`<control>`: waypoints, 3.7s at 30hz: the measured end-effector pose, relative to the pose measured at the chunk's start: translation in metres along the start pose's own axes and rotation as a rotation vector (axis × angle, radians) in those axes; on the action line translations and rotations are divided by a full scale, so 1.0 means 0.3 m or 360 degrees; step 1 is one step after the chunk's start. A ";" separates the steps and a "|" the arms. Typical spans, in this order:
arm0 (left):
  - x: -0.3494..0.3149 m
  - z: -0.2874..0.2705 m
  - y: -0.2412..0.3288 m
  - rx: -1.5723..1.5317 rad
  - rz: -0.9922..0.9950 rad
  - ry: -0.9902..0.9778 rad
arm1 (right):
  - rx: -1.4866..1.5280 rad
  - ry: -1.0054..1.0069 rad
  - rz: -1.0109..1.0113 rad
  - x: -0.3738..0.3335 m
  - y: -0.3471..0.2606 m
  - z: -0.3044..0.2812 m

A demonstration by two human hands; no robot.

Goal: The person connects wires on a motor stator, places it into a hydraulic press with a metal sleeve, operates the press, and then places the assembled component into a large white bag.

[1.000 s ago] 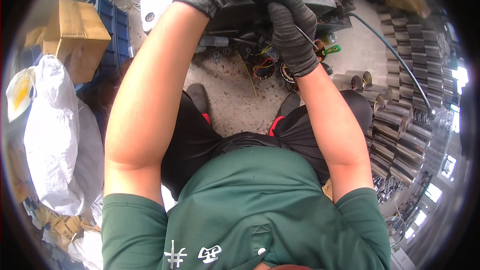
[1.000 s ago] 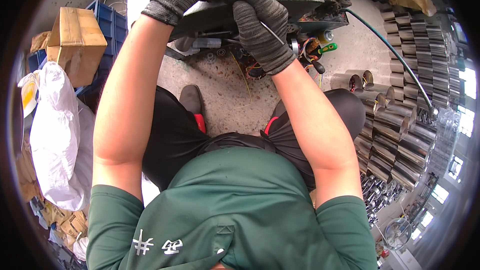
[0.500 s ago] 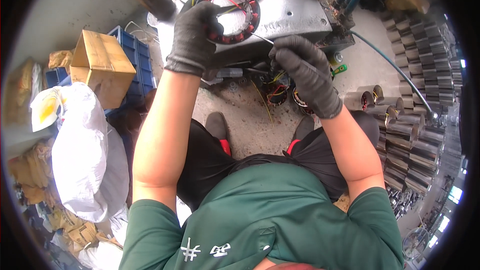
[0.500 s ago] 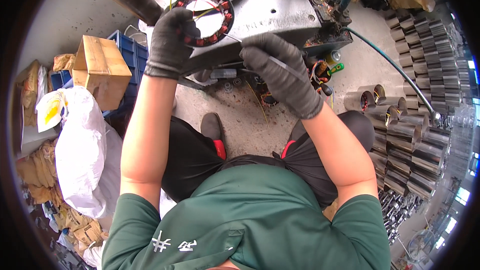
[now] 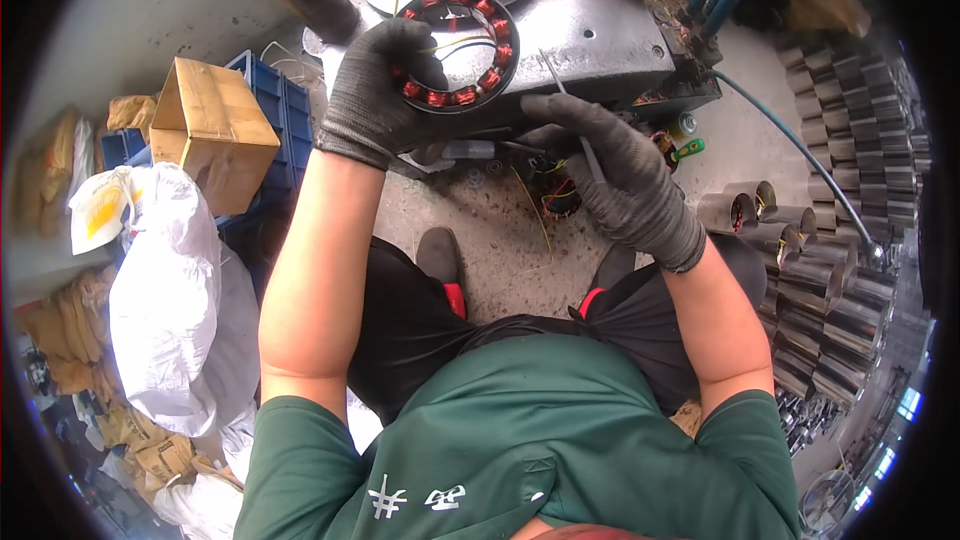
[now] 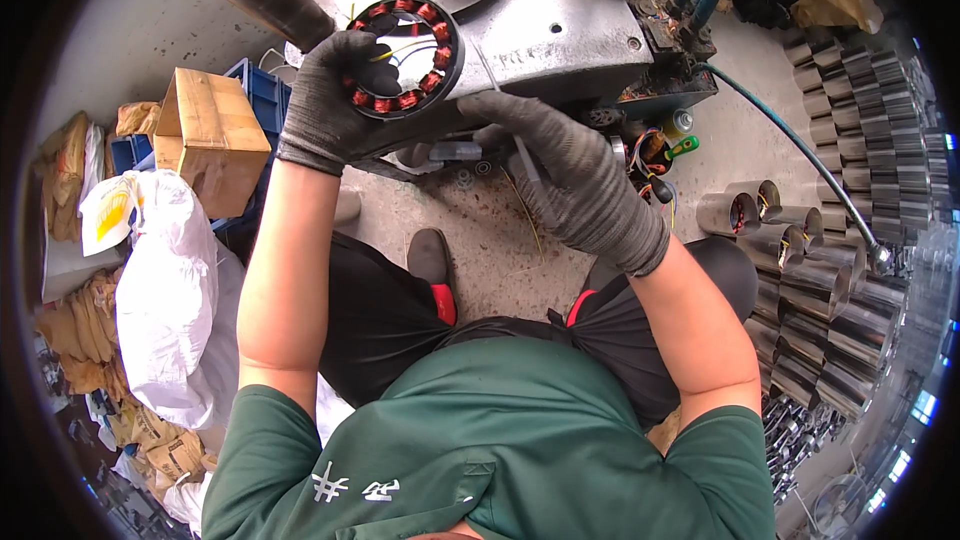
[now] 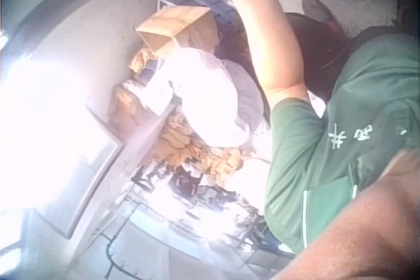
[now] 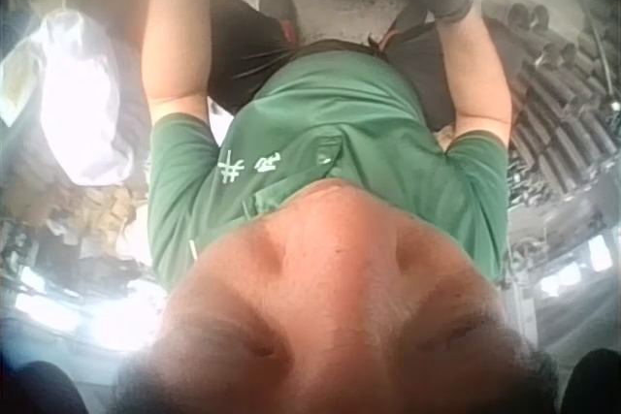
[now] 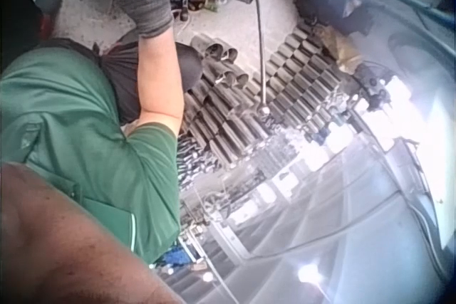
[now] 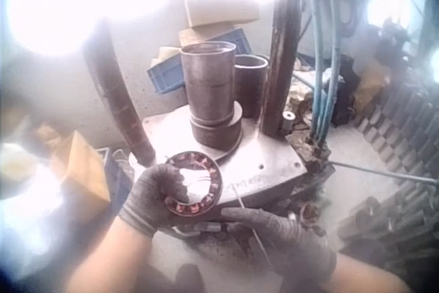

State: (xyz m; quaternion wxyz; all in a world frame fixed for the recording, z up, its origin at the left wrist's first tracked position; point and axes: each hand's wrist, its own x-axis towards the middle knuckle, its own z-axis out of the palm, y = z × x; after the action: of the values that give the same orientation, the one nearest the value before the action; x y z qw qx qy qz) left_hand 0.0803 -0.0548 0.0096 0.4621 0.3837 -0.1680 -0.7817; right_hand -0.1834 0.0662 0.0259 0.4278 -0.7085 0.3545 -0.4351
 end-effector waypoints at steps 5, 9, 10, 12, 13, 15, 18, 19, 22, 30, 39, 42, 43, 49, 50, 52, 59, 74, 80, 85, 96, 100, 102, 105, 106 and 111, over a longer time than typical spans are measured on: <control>-0.018 0.088 -0.020 0.0393 0.0227 0.0151 | 0.0712 -0.0212 0.0352 -0.011 0.056 -0.041; 0.072 0.031 -0.007 0.0506 0.0197 0.0223 | 0.0637 0.0086 0.0705 0.003 0.072 -0.029; 0.082 0.018 0.009 0.0906 0.0369 0.0264 | 0.0642 0.0097 0.0703 0.013 0.061 -0.029; 0.105 -0.011 0.017 0.1326 0.0527 0.0290 | 0.0073 0.0036 0.0732 0.039 0.032 -0.025; 0.117 -0.023 0.015 0.1384 0.0584 0.0310 | -0.0268 0.0094 0.0468 0.036 0.060 -0.018; 0.120 -0.024 0.021 0.1482 0.0598 0.0329 | -0.0432 0.0118 0.0274 0.051 0.092 -0.014; 0.112 -0.020 0.006 0.1452 0.0674 0.0314 | -0.0684 0.0273 -0.0062 0.080 0.118 0.009; 0.107 -0.017 -0.001 0.1434 0.0717 0.0306 | -0.0849 0.0201 -0.0030 0.091 0.105 0.002; 0.087 -0.006 -0.008 0.1425 0.0811 0.0294 | -0.1101 0.0132 0.0050 0.118 0.084 0.004; 0.056 0.029 -0.023 0.1583 0.0888 0.0354 | -0.1442 -0.0056 0.0206 0.162 0.051 -0.004; 0.073 0.001 -0.018 0.1618 0.0886 0.0395 | -0.1429 -0.0153 0.0238 0.190 0.043 -0.008; 0.068 0.008 -0.019 0.1620 0.0862 0.0416 | -0.1515 -0.0121 0.0204 0.196 0.015 0.001; 0.067 0.008 -0.020 0.1621 0.0861 0.0416 | -0.1514 -0.0121 0.0205 0.200 0.006 -0.003; 0.066 0.019 -0.025 0.1664 0.0864 0.0409 | -0.1519 -0.0183 0.0212 0.196 0.039 -0.004; 0.071 0.012 -0.025 0.1626 0.0895 0.0401 | -0.1510 -0.0200 0.0233 0.199 0.034 0.001; 0.075 -0.003 -0.023 0.1586 0.0930 0.0398 | -0.1502 -0.0219 0.0248 0.202 0.032 0.007; 0.058 0.028 -0.021 0.1530 0.0876 0.0377 | -0.1170 -0.0141 0.0292 0.183 0.063 -0.007; 0.046 0.057 -0.042 0.1644 0.0988 0.0472 | -0.0347 0.0162 0.0545 0.127 0.148 0.039; 0.046 0.060 -0.053 0.1790 0.1099 0.0443 | -0.1001 0.0032 0.0235 0.127 0.103 0.002; -0.030 0.149 -0.054 0.1821 0.0959 0.0436 | -0.1119 -0.0063 0.0345 0.138 0.090 -0.006; 0.039 0.077 -0.040 0.1860 0.0946 0.0495 | -0.0733 0.0058 0.0477 0.131 0.134 0.025; 0.049 0.050 -0.045 0.1945 0.1166 0.0496 | -0.0808 0.0130 0.0325 0.120 0.148 0.050; 0.033 0.078 -0.051 0.1895 0.1160 0.0496 | -0.0821 0.0206 0.0301 0.115 0.161 0.059; 0.027 0.085 -0.042 0.1780 0.0969 0.0477 | -0.0715 0.0310 0.0233 0.127 0.186 0.089; 0.027 0.083 -0.039 0.1713 0.0783 0.0452 | -0.0714 0.0311 0.0232 0.130 0.183 0.092; -0.001 0.084 -0.081 0.1516 0.0765 0.0364 | -0.0912 0.0137 0.0278 0.141 0.152 0.062</control>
State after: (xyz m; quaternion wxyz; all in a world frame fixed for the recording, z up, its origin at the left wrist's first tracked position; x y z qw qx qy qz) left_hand 0.0469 -0.0445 0.0112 0.4182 0.5840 -0.5352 -0.4447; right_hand -0.1566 0.0174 -0.0073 0.2310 -0.7481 0.5401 -0.3086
